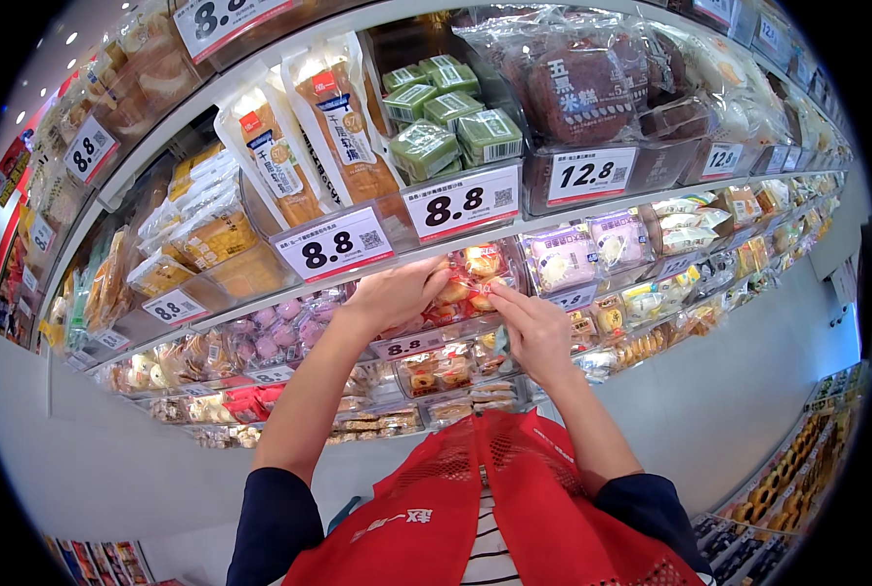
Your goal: The person restocks a bakery shelf by picking up packaged bread and pastries, wiping them with a cloth, and arranging them on the shelves. They move between different shelf sections, handling items one at a time and placing them in neat rows.
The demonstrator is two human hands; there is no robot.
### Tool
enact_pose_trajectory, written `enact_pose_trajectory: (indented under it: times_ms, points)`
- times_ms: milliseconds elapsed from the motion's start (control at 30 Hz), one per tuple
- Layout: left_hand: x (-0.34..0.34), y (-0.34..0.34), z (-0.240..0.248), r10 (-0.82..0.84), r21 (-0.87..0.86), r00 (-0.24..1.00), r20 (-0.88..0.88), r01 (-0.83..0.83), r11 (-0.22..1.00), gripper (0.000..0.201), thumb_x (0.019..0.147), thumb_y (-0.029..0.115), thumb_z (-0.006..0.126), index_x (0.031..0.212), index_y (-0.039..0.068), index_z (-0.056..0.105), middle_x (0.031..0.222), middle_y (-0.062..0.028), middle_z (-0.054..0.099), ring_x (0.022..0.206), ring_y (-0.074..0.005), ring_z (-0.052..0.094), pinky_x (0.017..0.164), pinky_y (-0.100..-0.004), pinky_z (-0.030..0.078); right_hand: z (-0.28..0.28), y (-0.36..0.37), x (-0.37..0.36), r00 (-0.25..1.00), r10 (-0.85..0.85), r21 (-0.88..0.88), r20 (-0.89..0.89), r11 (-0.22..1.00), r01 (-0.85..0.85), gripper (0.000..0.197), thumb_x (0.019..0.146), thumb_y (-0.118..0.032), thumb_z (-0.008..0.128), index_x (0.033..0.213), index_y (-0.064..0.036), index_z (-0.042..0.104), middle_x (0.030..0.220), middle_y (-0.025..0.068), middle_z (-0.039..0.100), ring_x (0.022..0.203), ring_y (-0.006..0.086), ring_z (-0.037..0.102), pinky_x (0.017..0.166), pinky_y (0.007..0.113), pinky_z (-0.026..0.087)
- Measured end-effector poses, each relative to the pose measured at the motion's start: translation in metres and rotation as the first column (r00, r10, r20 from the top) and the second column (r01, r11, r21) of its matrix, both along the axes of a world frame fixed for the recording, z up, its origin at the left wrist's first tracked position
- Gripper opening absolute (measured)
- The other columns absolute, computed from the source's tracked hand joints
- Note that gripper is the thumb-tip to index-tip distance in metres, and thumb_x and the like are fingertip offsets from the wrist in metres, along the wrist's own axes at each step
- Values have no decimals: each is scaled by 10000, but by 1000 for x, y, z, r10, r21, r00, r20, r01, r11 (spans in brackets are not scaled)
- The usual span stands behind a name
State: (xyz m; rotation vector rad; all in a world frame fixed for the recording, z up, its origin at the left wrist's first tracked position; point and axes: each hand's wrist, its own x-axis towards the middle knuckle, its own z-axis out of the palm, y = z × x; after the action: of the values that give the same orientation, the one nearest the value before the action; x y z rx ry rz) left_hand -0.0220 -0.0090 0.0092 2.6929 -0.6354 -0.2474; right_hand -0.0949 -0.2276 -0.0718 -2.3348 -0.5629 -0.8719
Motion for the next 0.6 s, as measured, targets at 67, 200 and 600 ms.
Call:
enact_pose_trajectory:
  times_ms: [67,200,600]
  points:
    - [-1,5,-12,-67,18,995,78,65,998,399,1011,396,411,1212,81,552,1017,-194,661,974,-373,627,846,-451,485,-4,2,1,1000,24,47,-10,999,-24,349,707,27,641,1037,-73,699,1155,23,689,753,195,648,667,330,523]
    - [3,7,-6,-52,-2,998,40,52,999,430,1018,392,414,1233,43,541,1053,-211,652,1013,-375,616,845,-453,486,-10,2,6,999,32,138,28,990,-35,319,715,41,633,1013,-57,694,1142,49,694,785,214,674,684,337,534]
    - [6,12,-15,-172,-135,978,116,187,973,476,1025,325,421,1373,4,465,1354,-204,527,1252,-355,490,1052,-407,379,-22,6,2,1000,-23,264,-4,964,23,308,791,29,594,1078,-62,655,1124,100,695,891,278,698,734,367,567]
